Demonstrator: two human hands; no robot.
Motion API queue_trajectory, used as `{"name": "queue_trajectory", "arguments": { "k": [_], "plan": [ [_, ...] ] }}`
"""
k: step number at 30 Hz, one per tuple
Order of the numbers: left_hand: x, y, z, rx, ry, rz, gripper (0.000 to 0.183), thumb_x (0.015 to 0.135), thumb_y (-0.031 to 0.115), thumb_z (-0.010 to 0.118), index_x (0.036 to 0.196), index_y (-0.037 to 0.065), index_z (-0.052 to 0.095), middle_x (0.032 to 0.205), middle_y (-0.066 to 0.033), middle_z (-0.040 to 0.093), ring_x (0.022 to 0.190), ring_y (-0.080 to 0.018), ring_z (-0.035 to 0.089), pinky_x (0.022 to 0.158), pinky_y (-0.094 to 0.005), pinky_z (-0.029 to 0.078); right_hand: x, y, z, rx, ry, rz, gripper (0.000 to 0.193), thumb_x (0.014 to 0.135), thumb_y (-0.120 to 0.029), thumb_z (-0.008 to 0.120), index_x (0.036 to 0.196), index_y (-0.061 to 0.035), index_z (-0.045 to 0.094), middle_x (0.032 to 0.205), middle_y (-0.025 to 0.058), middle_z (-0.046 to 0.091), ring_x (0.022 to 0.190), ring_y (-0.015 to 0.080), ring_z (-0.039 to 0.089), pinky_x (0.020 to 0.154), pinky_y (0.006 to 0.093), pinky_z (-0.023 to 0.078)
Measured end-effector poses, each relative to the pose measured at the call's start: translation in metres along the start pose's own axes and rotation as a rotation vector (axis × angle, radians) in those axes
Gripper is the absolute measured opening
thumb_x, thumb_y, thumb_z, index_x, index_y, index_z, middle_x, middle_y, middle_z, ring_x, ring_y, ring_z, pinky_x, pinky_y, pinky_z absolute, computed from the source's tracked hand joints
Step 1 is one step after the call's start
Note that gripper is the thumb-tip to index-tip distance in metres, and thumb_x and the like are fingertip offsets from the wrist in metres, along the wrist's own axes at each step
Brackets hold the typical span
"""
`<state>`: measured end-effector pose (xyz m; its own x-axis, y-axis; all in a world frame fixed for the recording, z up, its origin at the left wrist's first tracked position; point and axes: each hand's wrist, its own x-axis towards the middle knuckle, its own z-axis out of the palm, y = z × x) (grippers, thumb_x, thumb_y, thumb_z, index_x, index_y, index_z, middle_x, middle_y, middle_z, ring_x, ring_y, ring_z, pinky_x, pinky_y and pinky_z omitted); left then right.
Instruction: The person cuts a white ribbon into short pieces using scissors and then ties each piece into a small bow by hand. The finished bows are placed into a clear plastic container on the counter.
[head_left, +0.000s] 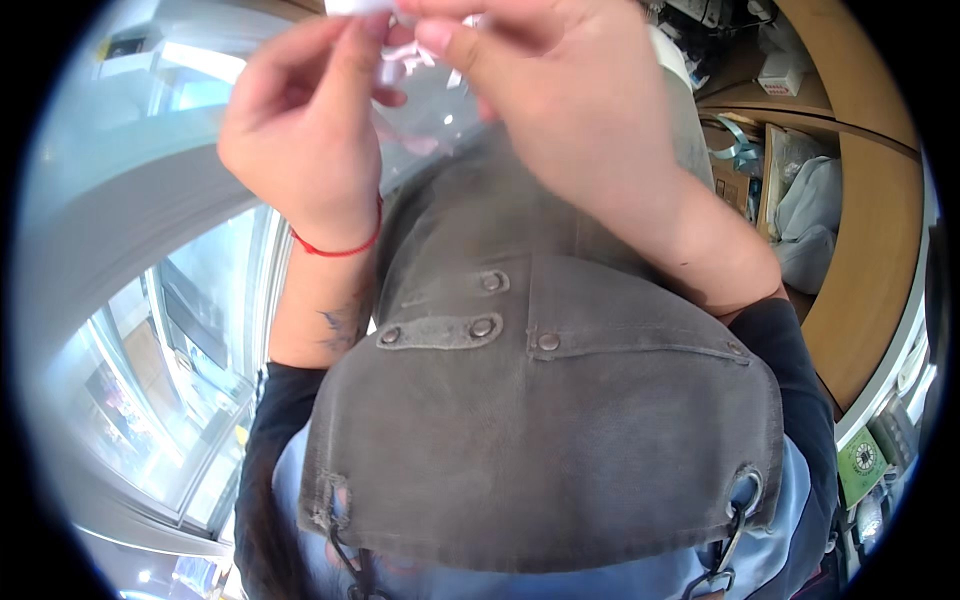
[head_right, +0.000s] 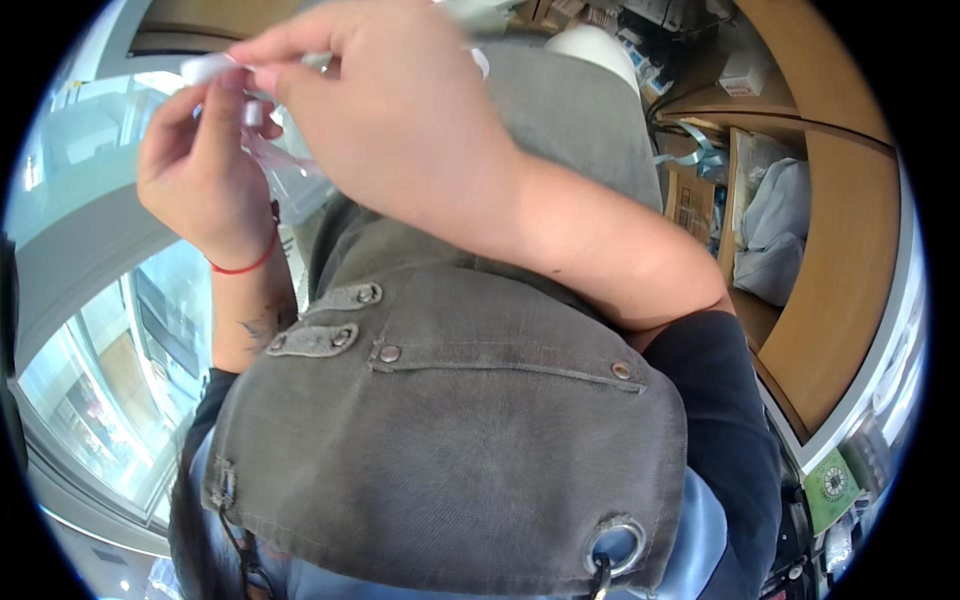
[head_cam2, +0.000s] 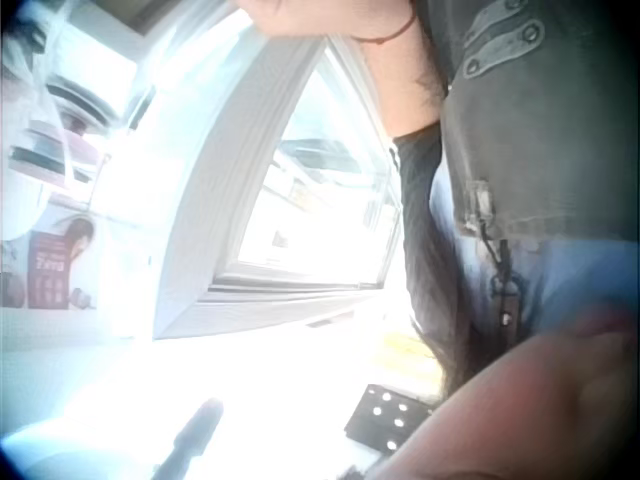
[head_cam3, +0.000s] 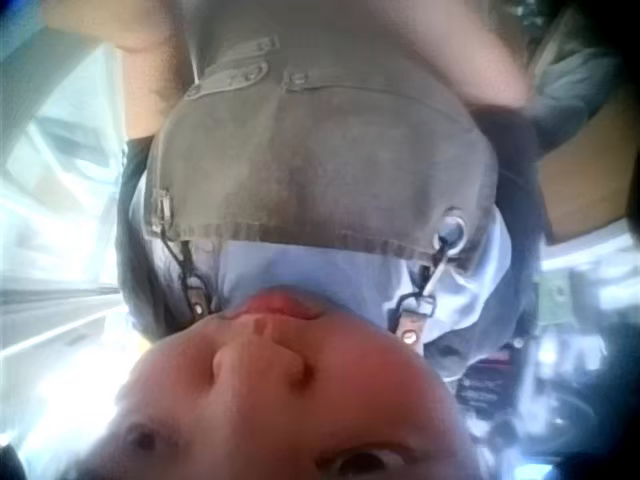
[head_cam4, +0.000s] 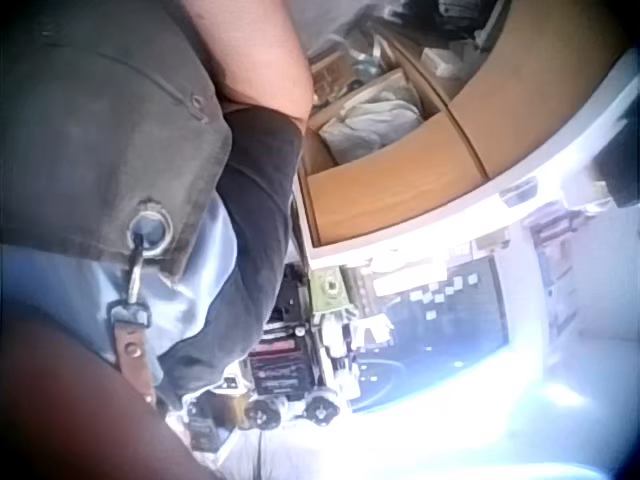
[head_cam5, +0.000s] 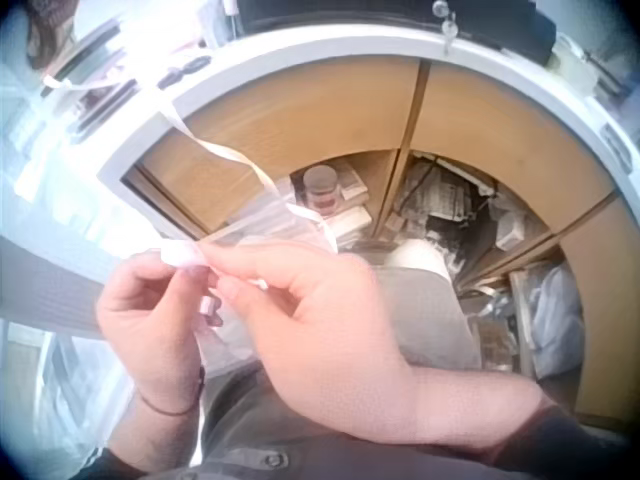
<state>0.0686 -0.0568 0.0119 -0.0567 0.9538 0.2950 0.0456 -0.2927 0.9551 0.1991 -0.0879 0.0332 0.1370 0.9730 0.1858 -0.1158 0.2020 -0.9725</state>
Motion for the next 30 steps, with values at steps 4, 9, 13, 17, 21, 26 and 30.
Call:
{"name": "queue_trajectory", "arguments": {
  "k": [4,9,13,17,21,26,30],
  "plan": [
    [0.006,0.001,0.001,-0.158,-0.009,-0.082,0.011,0.081,0.004,0.066,0.083,-0.005,0.060,0.073,-0.0096,0.064,0.056,-0.0117,0.059,0.046,-0.0215,0.047,0.000,0.015,-0.003,-0.100,0.060,-0.078,0.021,0.079,-0.010,0.060,0.098,-0.0010,0.065,0.072,0.0112,0.066,0.062,0.0139,0.063,0.054,0.0251,0.048],
    [0.029,0.006,-0.016,-0.283,-0.162,-0.457,0.018,0.084,0.014,0.063,0.083,-0.004,0.061,0.074,-0.0079,0.063,0.054,-0.0103,0.055,0.045,-0.0203,0.042,0.004,0.010,-0.026,-0.361,-0.123,-0.162,0.027,0.073,-0.006,0.064,0.100,-0.0061,0.059,0.068,0.0077,0.063,0.061,0.0183,0.063,0.056,0.0283,0.049],
    [0.039,0.008,-0.024,0.012,-0.367,-0.524,0.017,0.079,0.014,0.064,0.083,-0.002,0.062,0.072,-0.0054,0.064,0.053,-0.0063,0.050,0.045,-0.0191,0.037,0.007,0.002,-0.038,-0.595,-0.372,-0.441,0.028,0.071,-0.005,0.065,0.098,-0.0089,0.059,0.068,0.0089,0.058,0.061,0.0203,0.060,0.057,0.0297,0.046],
    [0.043,0.021,-0.021,0.410,-0.642,-0.507,0.013,0.073,0.011,0.063,0.078,-0.002,0.063,0.068,-0.0032,0.064,0.052,-0.0049,0.048,0.046,-0.0179,0.037,0.020,-0.029,-0.036,-0.921,-0.579,-0.509,0.006,0.076,-0.006,0.058,0.080,-0.0024,0.062,0.071,0.0115,0.061,0.064,0.0247,0.060,0.060,0.0303,0.048],
    [0.041,0.027,-0.016,0.594,-1.072,-0.440,0.010,0.071,0.008,0.063,0.074,-0.002,0.064,0.064,-0.0029,0.063,0.049,-0.0052,0.049,0.045,-0.0182,0.038,0.033,-0.043,-0.036,-0.865,-0.823,-0.331,0.008,0.075,-0.009,0.055,0.074,-0.0034,0.061,0.075,0.0147,0.062,0.071,0.0316,0.061,0.062,0.0358,0.048],
    [0.037,0.039,-0.012,0.325,-1.146,-0.499,0.011,0.072,-0.001,0.067,0.083,-0.002,0.064,0.066,-0.0051,0.064,0.051,-0.0034,0.053,0.041,-0.0157,0.034,0.046,-0.063,-0.045,-0.522,-0.781,0.002,0.009,0.080,-0.012,0.058,0.082,-0.0047,0.063,0.073,0.0118,0.062,0.067,0.0234,0.059,0.059,0.0299,0.045],
    [0.022,0.036,-0.020,0.143,-0.799,-0.385,0.011,0.075,0.002,0.069,0.083,-0.003,0.063,0.067,-0.0070,0.063,0.053,-0.0056,0.054,0.043,-0.0161,0.035,0.035,-0.004,-0.036,-0.120,-0.600,0.390,0.013,0.084,-0.014,0.059,0.088,-0.0028,0.064,0.072,0.0021,0.060,0.064,0.0081,0.054,0.058,0.0223,0.043]
  ]
}}
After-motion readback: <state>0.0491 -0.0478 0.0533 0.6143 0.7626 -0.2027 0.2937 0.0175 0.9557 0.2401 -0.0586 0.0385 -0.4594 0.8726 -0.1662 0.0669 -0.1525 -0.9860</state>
